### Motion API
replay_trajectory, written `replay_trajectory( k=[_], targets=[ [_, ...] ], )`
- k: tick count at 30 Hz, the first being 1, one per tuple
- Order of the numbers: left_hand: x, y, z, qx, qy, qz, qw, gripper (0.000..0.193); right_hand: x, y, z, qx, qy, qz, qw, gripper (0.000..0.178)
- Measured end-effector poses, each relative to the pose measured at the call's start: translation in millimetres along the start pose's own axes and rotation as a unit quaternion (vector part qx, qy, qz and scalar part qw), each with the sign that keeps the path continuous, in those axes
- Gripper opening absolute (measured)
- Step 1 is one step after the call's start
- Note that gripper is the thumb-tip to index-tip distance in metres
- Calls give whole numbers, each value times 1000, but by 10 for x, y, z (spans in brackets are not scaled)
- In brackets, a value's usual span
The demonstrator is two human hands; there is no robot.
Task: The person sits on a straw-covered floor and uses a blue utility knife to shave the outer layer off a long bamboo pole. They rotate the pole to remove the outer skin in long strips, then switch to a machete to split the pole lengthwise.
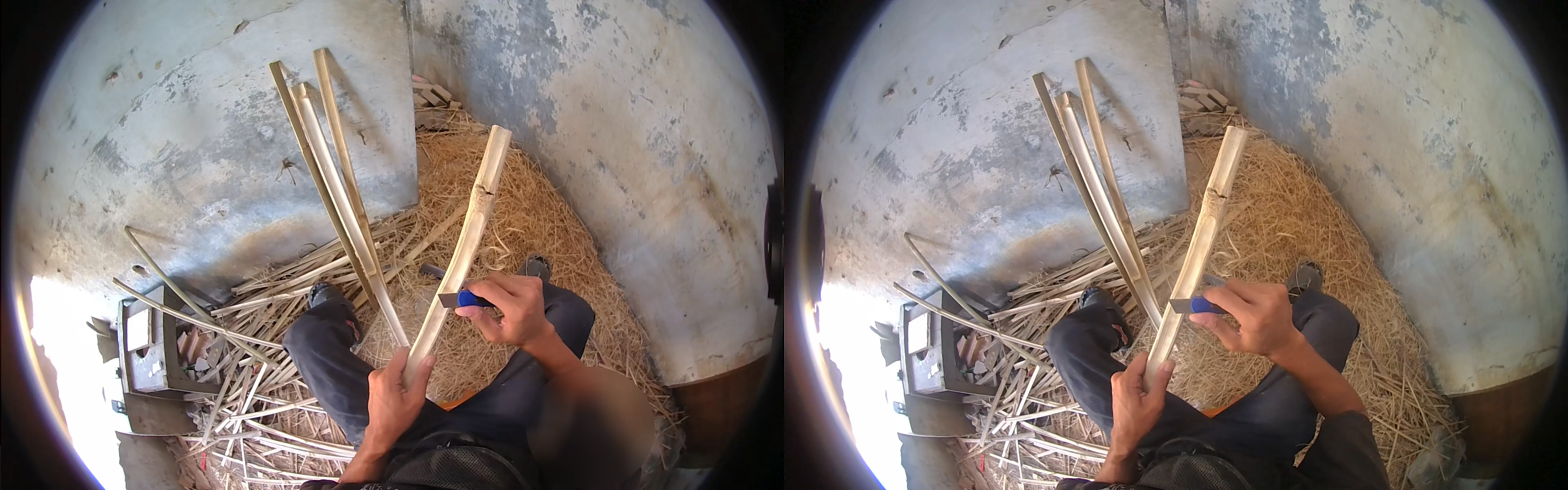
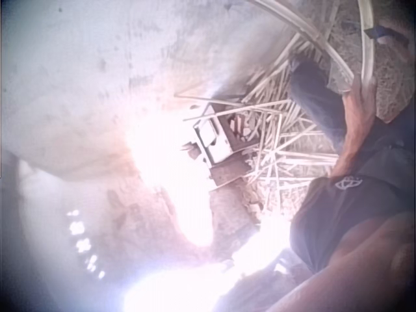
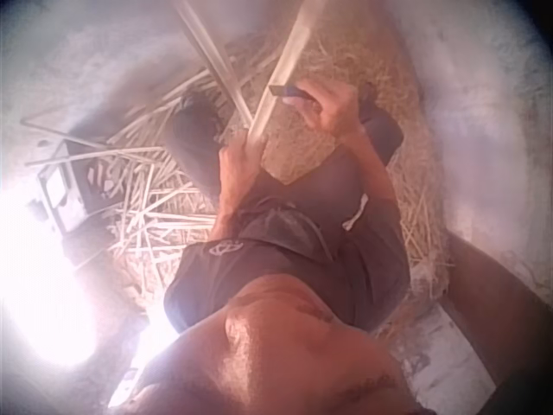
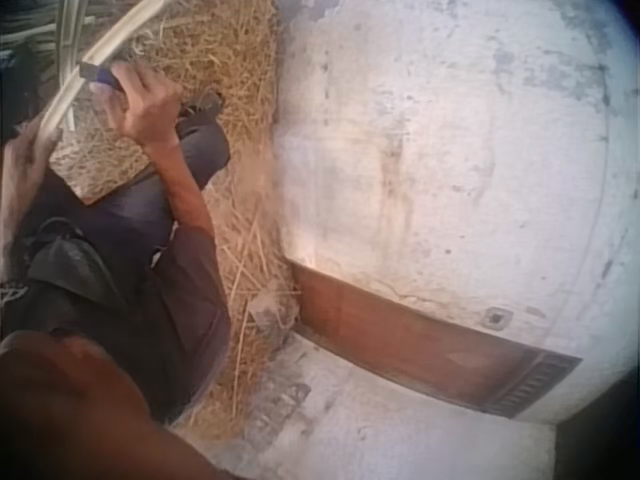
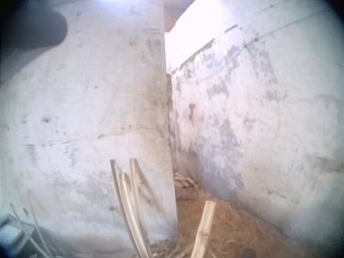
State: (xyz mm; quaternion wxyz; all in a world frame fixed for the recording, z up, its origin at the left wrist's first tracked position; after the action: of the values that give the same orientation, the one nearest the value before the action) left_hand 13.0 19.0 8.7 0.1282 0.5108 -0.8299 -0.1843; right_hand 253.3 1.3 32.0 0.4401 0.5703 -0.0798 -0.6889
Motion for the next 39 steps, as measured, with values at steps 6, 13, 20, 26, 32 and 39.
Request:
replay_trajectory(
  k=[6, 13, 20, 26, 32, 39],
  targets=[
    [10, 0, -34, -11, 9, -6, 1000, 31, -2, 16, -16, 38, -2, -24, 999, 30],
    [369, 49, 202, 8, 26, 74, 997, 28, -153, 624, -713, 53, -202, -166, 964, 37],
    [65, 206, 478, 102, 124, 85, 983, 36, -11, 365, -606, 26, -270, -8, 962, 39],
    [-58, 197, 630, 160, 116, 97, 976, 38, -17, 191, -424, -132, -317, 0, 939, 40],
    [-48, 29, 673, 158, 114, 151, 969, 34, -499, 154, -268, -146, -210, 25, 966, 39],
    [-118, -11, 626, 169, 131, 134, 967, 36, -618, 8, -558, -110, -187, 62, 974, 27]
  ],
)
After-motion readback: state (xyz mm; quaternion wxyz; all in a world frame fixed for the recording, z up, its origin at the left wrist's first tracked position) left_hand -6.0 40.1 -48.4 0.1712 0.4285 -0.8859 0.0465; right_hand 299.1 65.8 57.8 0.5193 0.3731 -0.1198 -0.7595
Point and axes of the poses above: each hand's wrist, its own x-axis away from the middle knuckle, its own y-axis out of the back of the hand, z = x × y, the point moved 1 cm from there along -x, towards the middle knuckle, and after that the axes turned 1 degree about y, right-handed, at the moved point
